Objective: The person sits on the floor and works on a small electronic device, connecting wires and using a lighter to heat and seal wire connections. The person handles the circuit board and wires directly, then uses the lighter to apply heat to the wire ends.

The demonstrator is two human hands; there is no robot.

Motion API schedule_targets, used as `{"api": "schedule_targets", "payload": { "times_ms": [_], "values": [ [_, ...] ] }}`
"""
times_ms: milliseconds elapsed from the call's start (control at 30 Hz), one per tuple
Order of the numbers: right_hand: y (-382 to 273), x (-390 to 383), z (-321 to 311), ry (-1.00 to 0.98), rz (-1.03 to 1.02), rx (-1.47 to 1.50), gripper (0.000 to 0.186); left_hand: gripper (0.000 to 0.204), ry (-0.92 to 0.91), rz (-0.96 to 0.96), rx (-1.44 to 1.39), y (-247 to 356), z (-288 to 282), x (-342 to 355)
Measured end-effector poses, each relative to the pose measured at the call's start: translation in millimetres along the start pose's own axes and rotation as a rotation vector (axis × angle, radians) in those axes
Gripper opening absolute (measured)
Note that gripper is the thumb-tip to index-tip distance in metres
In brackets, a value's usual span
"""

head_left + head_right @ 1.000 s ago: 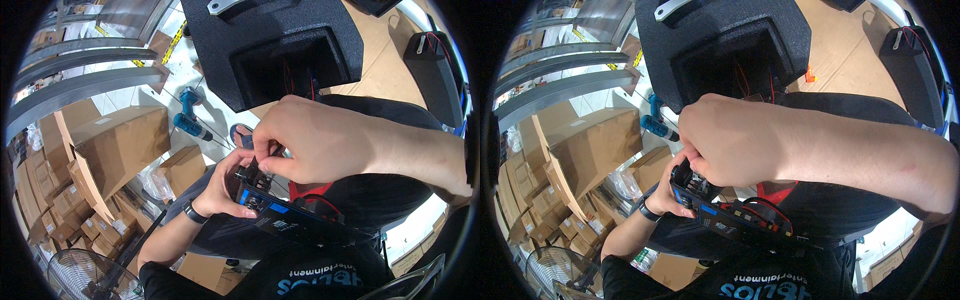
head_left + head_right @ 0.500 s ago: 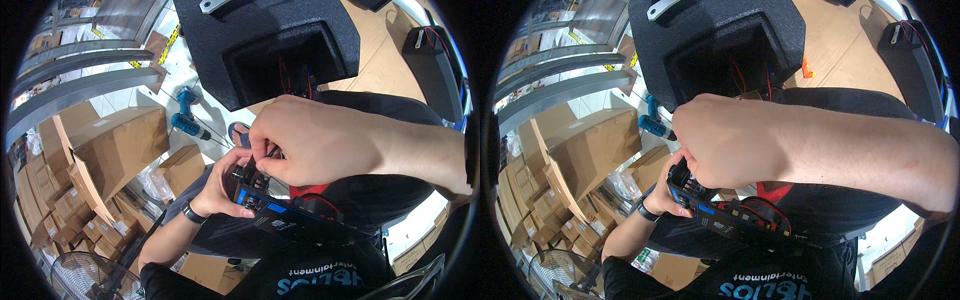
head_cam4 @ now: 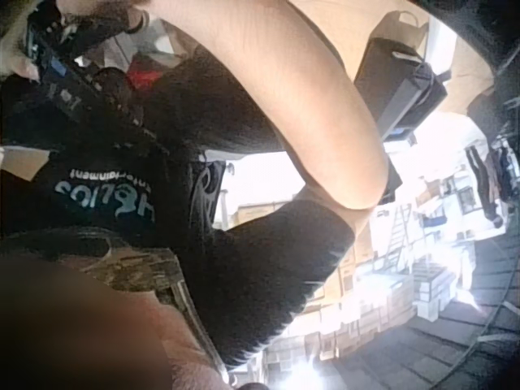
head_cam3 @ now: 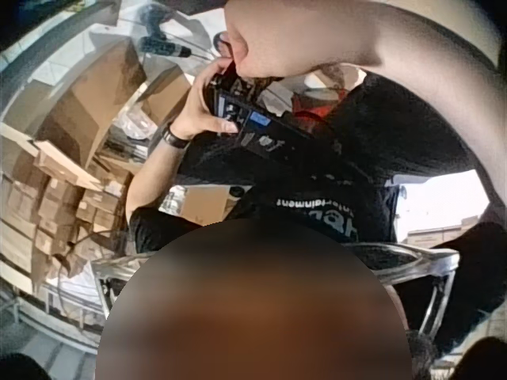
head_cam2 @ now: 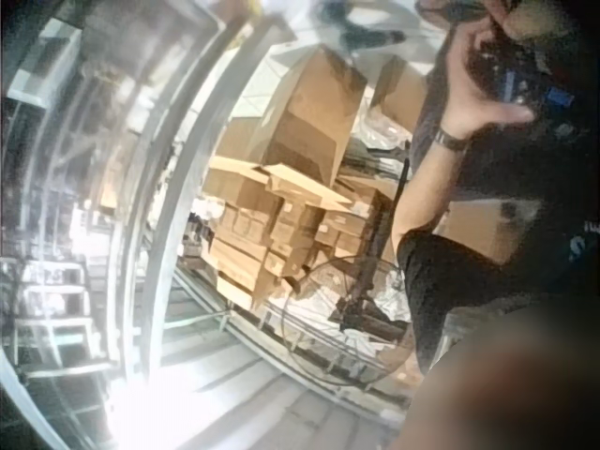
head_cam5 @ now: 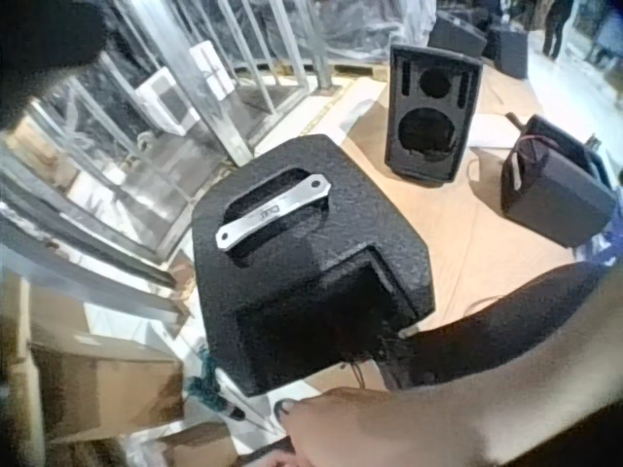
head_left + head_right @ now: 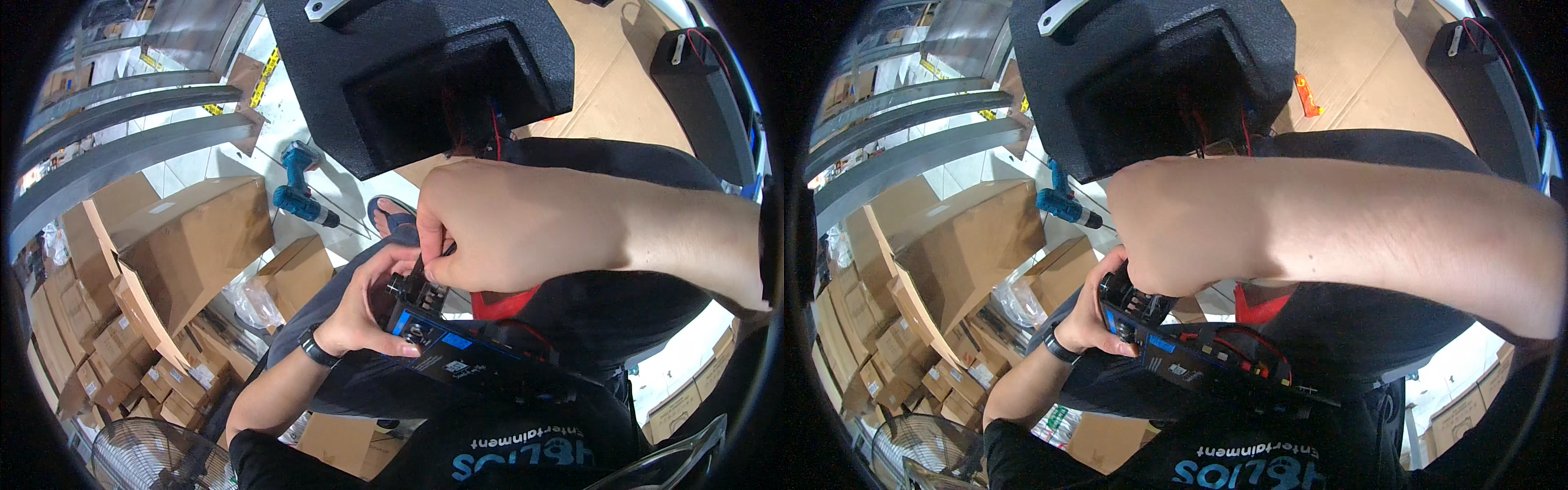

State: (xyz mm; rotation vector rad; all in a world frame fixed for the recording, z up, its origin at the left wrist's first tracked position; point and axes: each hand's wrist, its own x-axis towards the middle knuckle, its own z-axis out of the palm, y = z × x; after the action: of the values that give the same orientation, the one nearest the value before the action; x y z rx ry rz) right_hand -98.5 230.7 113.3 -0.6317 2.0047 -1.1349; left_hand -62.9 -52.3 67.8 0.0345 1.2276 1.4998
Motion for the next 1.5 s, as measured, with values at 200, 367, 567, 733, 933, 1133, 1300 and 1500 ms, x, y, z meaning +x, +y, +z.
{"api": "schedule_targets", "payload": {
  "times_ms": [200, 367, 567, 733, 933, 1133, 1300, 1500],
  "values": [
    [-1.8, -1.6, -6.3, -0.123, 0.18, 0.095, 0.022, 0.112, 0.0, -0.094, -0.058, -6.1, 7.2, 0.5],
    [-5.6, -2.8, -8.6, -0.161, 0.22, 0.114, 0.022, 0.106, -0.029, -0.104, -0.083, -10.0, 9.5, 1.3],
    [-16.3, -6.8, -12.5, -0.196, 0.282, 0.134, 0.021, 0.104, -0.053, -0.091, -0.048, -20.1, 14.3, 1.3],
    [-23.5, -12.2, -22.1, -0.215, 0.32, 0.182, 0.021, 0.104, -0.088, -0.113, -0.021, -22.8, 14.7, 1.6],
    [-28.0, -13.2, -28.0, -0.232, 0.349, 0.208, 0.021, 0.103, -0.083, -0.084, -0.002, -21.5, 15.8, 2.0],
    [-29.8, -15.4, -24.5, -0.247, 0.391, 0.239, 0.02, 0.104, -0.075, -0.078, 0.005, -22.6, 17.3, 2.0],
    [-23.5, -10.7, -12.1, -0.229, 0.393, 0.168, 0.021, 0.103, -0.076, -0.079, 0.024, -20.7, 17.5, 2.9],
    [-15.7, -9.4, -6.7, -0.235, 0.367, 0.149, 0.019, 0.102, -0.068, -0.061, 0.029, -22.2, 18.1, 3.5]
  ]
}}
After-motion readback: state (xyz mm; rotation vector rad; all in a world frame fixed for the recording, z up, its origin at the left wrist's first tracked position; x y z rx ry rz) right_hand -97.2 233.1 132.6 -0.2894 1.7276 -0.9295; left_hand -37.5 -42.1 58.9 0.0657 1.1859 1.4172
